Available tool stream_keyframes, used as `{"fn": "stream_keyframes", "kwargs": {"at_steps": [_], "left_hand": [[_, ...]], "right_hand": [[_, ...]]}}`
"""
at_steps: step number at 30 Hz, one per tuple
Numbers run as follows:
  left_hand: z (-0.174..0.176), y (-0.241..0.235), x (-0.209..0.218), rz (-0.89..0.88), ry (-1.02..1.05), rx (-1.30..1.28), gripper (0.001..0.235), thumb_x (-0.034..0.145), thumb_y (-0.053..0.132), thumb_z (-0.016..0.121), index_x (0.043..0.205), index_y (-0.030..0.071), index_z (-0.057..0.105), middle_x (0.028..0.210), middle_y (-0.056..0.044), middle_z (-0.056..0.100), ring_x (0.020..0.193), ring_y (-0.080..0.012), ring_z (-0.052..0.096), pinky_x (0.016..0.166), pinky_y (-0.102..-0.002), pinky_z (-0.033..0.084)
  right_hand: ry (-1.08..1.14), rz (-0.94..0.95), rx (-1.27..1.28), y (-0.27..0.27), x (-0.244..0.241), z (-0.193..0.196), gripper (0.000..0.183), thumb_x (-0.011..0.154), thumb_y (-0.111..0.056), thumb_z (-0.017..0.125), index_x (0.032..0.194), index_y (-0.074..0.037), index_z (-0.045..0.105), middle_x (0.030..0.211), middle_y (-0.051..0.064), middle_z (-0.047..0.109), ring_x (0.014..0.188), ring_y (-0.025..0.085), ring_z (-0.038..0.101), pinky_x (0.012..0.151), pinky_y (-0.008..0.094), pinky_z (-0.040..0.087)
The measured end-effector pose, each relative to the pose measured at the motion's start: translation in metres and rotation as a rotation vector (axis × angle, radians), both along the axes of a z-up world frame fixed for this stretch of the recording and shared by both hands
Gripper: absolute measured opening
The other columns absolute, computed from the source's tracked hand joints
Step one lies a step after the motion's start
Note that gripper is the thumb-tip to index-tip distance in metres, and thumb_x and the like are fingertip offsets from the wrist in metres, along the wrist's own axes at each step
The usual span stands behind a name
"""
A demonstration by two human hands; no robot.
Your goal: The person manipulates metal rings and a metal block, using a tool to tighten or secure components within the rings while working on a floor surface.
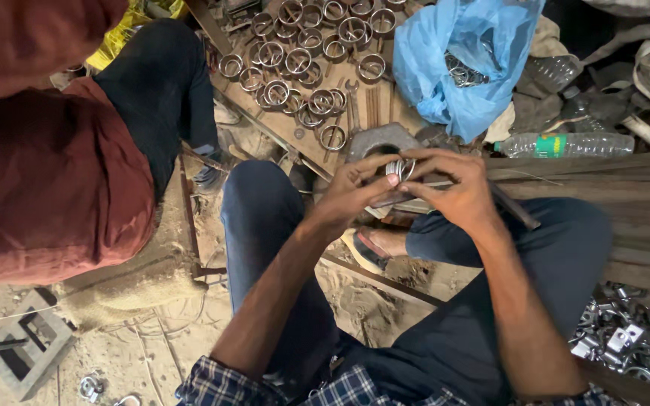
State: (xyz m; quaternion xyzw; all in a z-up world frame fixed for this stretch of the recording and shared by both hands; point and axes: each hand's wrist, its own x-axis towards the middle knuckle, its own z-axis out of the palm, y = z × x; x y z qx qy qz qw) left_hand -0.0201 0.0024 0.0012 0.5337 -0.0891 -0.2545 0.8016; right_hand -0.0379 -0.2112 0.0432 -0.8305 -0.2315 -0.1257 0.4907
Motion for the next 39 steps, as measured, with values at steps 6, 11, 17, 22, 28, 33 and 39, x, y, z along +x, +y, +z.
{"fn": "stream_keyframes", "kwargs": {"at_steps": [6, 11, 17, 22, 28, 33, 39], "left_hand": [[-0.009, 0.001, 0.002, 0.010, 0.107, -0.119, 0.041, 0.102, 0.007, 0.063, 0.141, -0.004, 0.058, 0.123, -0.011, 0.070, 0.105, -0.0186, 0.071, 0.097, -0.033, 0.062], [-0.009, 0.005, 0.003, -0.009, 0.129, -0.141, 0.039, 0.103, 0.010, 0.063, 0.139, -0.004, 0.059, 0.127, -0.009, 0.068, 0.109, -0.0183, 0.070, 0.096, -0.033, 0.061], [-0.012, 0.006, 0.003, 0.001, 0.180, -0.156, 0.037, 0.103, 0.012, 0.064, 0.137, -0.004, 0.061, 0.129, -0.009, 0.068, 0.109, -0.0181, 0.070, 0.096, -0.032, 0.060], [-0.019, 0.005, 0.004, 0.002, 0.184, -0.220, 0.037, 0.104, 0.014, 0.064, 0.137, -0.004, 0.062, 0.128, -0.010, 0.069, 0.108, -0.0180, 0.070, 0.097, -0.034, 0.061], [-0.026, 0.001, 0.008, 0.069, 0.192, -0.177, 0.038, 0.102, 0.011, 0.065, 0.137, -0.005, 0.061, 0.125, -0.014, 0.068, 0.108, -0.0209, 0.071, 0.099, -0.036, 0.061], [-0.028, 0.004, 0.008, 0.065, 0.219, -0.157, 0.042, 0.100, 0.013, 0.066, 0.138, -0.006, 0.058, 0.125, -0.015, 0.069, 0.108, -0.0225, 0.071, 0.097, -0.037, 0.061], [-0.033, 0.003, 0.008, 0.111, 0.237, -0.146, 0.045, 0.100, 0.013, 0.069, 0.139, -0.006, 0.058, 0.123, -0.016, 0.069, 0.110, -0.0225, 0.070, 0.098, -0.036, 0.062]], "right_hand": [[0.260, 0.103, 0.318, 0.013, -0.003, 0.000, 0.041, 0.087, -0.003, 0.081, 0.122, -0.006, 0.061, 0.134, 0.011, 0.071, 0.123, 0.023, 0.069, 0.103, 0.036, 0.058], [0.081, 0.076, -0.082, 0.014, -0.004, 0.011, 0.054, 0.082, -0.001, 0.080, 0.134, -0.003, 0.067, 0.132, 0.016, 0.071, 0.122, 0.032, 0.067, 0.105, 0.040, 0.050], [-0.010, 0.060, -0.068, 0.015, -0.004, 0.010, 0.046, 0.081, -0.001, 0.081, 0.125, -0.002, 0.071, 0.128, 0.015, 0.072, 0.121, 0.030, 0.069, 0.104, 0.039, 0.053], [-0.009, 0.032, -0.006, 0.013, -0.002, 0.006, 0.043, 0.080, 0.001, 0.082, 0.122, 0.000, 0.072, 0.125, 0.016, 0.073, 0.118, 0.028, 0.071, 0.102, 0.037, 0.056], [0.028, -0.014, 0.062, 0.010, -0.002, 0.009, 0.037, 0.079, 0.000, 0.081, 0.115, 0.000, 0.073, 0.119, 0.015, 0.073, 0.111, 0.024, 0.073, 0.096, 0.035, 0.059], [0.052, 0.038, 0.035, 0.012, -0.001, 0.007, 0.037, 0.080, -0.001, 0.083, 0.116, -0.001, 0.074, 0.110, 0.013, 0.074, 0.102, 0.023, 0.073, 0.086, 0.034, 0.058], [0.096, 0.042, -0.044, 0.012, -0.001, -0.004, 0.028, 0.083, -0.005, 0.085, 0.109, -0.002, 0.075, 0.098, 0.011, 0.075, 0.091, 0.018, 0.072, 0.080, 0.035, 0.054]]}}
